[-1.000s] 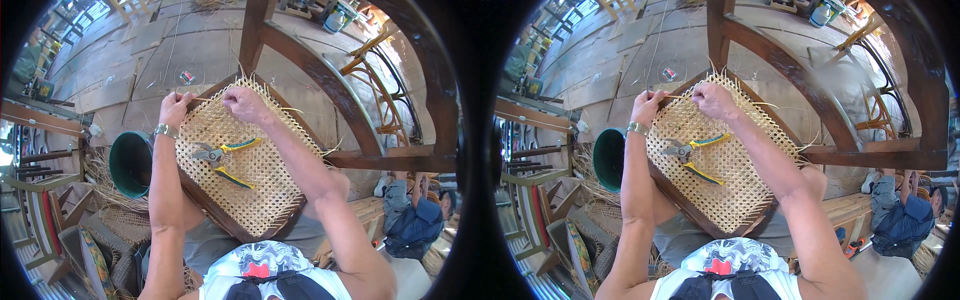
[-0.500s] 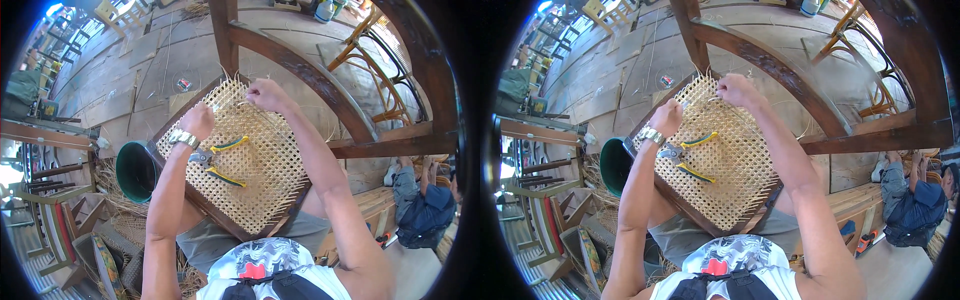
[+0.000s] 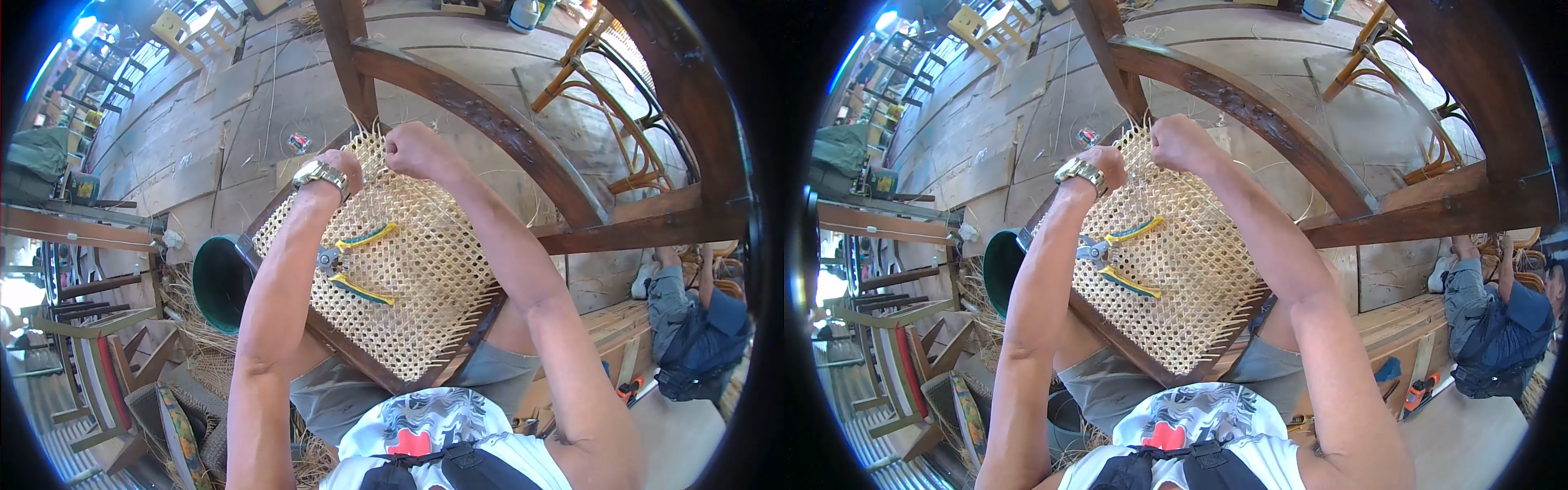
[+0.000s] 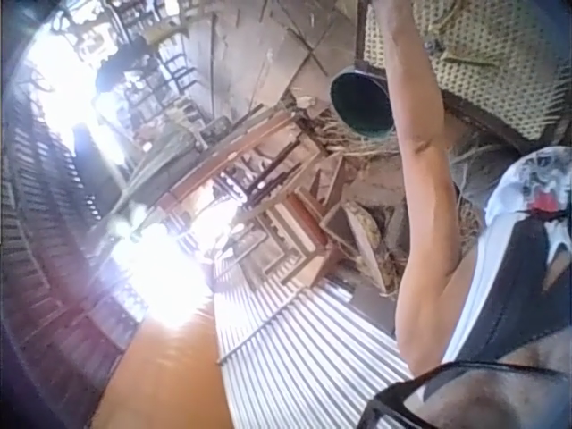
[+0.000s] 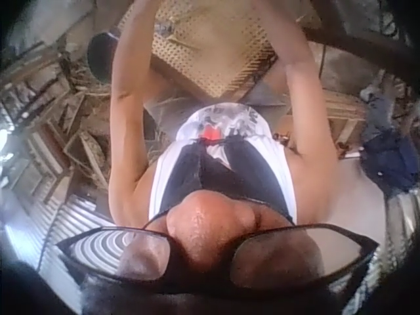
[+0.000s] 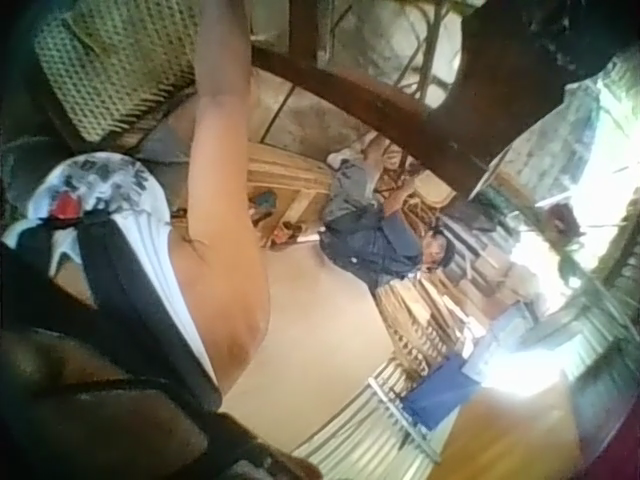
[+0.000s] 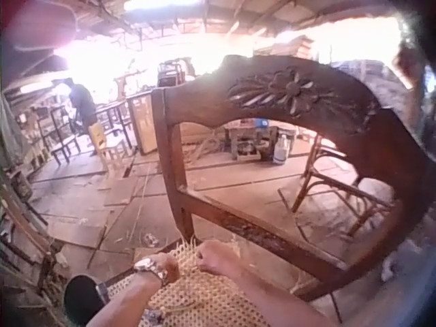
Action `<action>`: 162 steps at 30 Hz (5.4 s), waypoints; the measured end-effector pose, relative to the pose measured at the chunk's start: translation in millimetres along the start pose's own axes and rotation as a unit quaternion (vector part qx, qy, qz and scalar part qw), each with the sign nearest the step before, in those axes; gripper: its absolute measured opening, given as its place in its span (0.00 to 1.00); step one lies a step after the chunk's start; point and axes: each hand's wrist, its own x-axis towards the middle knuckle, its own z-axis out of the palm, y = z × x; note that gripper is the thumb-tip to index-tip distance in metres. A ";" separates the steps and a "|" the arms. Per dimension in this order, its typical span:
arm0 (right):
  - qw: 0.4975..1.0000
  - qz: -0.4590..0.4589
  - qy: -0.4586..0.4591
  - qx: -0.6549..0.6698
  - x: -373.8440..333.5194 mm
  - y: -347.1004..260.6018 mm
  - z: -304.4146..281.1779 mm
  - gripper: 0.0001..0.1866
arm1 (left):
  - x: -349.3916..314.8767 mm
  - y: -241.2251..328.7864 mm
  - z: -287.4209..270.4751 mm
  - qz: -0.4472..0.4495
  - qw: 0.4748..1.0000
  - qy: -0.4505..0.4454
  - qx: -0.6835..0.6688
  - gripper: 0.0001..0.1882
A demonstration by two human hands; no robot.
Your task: Weaving a rattan chair seat using wicker strips and tools in a furniture workshop.
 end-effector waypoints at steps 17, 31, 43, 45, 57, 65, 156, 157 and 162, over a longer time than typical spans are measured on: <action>0.996 0.034 -0.085 -0.019 8.6 -8.0 27.3 0.11 | 12.4 -30.9 58.8 0.017 0.955 0.001 -0.295 0.21; 0.965 0.023 0.018 0.262 10.7 -15.6 40.7 0.22 | -87.8 -99.0 -45.1 -0.058 0.977 0.175 -0.107 0.23; 0.990 -0.020 0.029 0.134 0.3 2.5 30.7 0.12 | -16.5 -63.0 48.6 0.024 0.975 0.050 -0.214 0.10; 0.992 -0.006 0.031 0.125 1.3 0.4 32.1 0.12 | -17.6 -47.6 37.7 0.024 0.983 0.031 -0.179 0.09; 0.998 -0.006 0.012 0.063 11.6 6.8 46.0 0.07 | -18.5 -10.6 24.7 -0.006 0.999 0.024 -0.048 0.12; 0.992 -0.051 0.114 -0.007 -4.5 -4.3 70.2 0.09 | -7.0 -34.2 32.6 -0.072 0.955 -0.041 -0.284 0.32; 0.969 -0.206 0.136 0.023 5.1 -47.3 92.2 0.17 | -101.3 -211.2 0.6 -0.193 0.960 0.170 -0.110 0.19; 0.957 -0.241 0.156 -0.030 7.4 -50.7 96.5 0.17 | -102.3 -218.1 8.1 -0.197 0.960 0.171 -0.106 0.19; 0.952 -0.075 0.047 0.292 15.7 -63.7 108.0 0.03 | -99.0 -182.2 22.9 -0.121 0.962 0.186 -0.157 0.15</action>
